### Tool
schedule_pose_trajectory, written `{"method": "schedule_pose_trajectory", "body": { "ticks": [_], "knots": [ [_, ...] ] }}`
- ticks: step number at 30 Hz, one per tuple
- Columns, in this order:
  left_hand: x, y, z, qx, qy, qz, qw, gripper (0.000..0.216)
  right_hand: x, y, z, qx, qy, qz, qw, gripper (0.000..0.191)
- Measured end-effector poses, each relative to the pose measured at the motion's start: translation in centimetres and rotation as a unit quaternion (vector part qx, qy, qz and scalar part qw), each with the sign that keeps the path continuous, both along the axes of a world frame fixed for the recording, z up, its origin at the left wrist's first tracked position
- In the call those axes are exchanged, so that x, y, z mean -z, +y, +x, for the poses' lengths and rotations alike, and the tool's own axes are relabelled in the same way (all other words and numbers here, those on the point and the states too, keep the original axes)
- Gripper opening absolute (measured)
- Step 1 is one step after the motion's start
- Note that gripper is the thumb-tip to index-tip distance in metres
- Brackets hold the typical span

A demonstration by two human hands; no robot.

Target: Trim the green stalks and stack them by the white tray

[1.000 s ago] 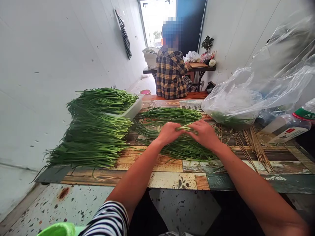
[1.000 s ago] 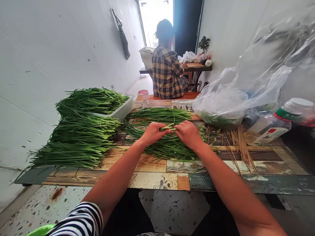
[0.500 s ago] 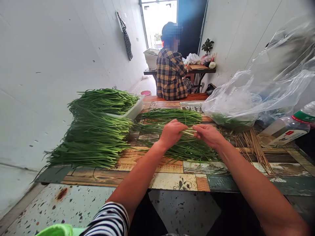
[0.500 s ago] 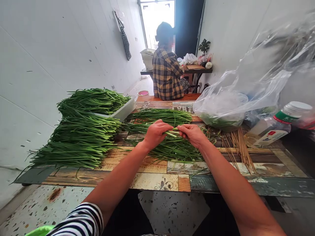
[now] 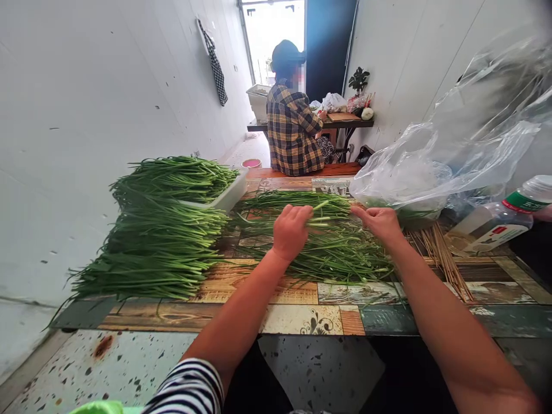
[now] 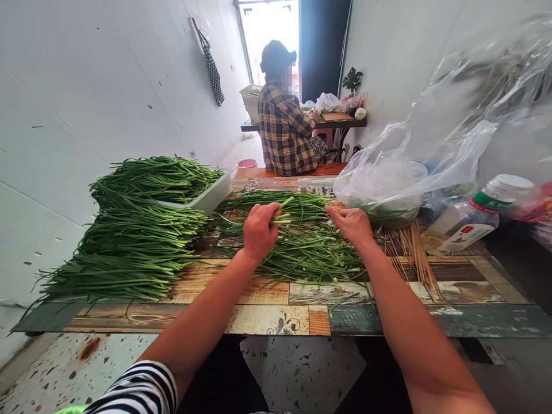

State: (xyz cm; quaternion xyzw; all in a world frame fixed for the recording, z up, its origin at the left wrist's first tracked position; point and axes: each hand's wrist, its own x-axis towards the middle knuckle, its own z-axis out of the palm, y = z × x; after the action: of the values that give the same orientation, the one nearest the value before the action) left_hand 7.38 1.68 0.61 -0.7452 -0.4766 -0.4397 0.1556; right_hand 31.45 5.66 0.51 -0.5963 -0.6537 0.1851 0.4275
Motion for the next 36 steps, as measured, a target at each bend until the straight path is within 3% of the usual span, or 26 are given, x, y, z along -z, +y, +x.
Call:
{"method": "schedule_pose_trajectory", "body": {
  "ticks": [4,7,10,12,15,20,24,28,36],
  "knots": [
    [0.3,0.5,-0.5,-0.041,-0.123,0.01,0.992,0.027,2.0,1.4,-0.7,-0.06,-0.187,0.1,0.975,0.038],
    [0.8,1.1,-0.9,-0.044,-0.167,0.015,0.985,0.026,4.2,2.8,-1.5,-0.038,-0.289,0.086,0.953,0.019],
    [1.3,1.6,-1.1,-0.023,-0.185,0.012,0.982,0.025,5.1,3.6,-1.6,-0.028,-0.332,0.082,0.939,0.014],
    [1.4,1.7,-1.1,-0.007,-0.179,-0.009,0.984,0.025,4.5,3.5,-1.4,-0.054,-0.307,0.104,0.944,0.013],
    [1.4,1.4,-0.8,0.039,-0.135,-0.078,0.987,0.021,2.4,2.3,-1.1,-0.143,-0.181,0.113,0.966,0.014],
    [1.1,0.7,0.0,0.113,-0.018,-0.132,0.985,0.036,-0.9,-1.0,-1.8,-0.258,0.019,-0.005,0.966,0.029],
    [0.9,0.4,0.6,0.142,0.018,-0.134,0.981,0.029,-1.4,-2.6,-2.6,-0.261,0.071,-0.051,0.962,0.032],
    [0.7,0.3,0.9,0.175,-0.012,-0.197,0.965,0.023,-0.9,-2.5,-3.0,-0.239,0.1,-0.058,0.964,0.033],
    [0.1,-0.1,1.1,0.132,-0.076,-0.271,0.95,0.018,-1.5,-3.0,-3.5,-0.25,0.191,-0.107,0.943,0.039]
  ]
}}
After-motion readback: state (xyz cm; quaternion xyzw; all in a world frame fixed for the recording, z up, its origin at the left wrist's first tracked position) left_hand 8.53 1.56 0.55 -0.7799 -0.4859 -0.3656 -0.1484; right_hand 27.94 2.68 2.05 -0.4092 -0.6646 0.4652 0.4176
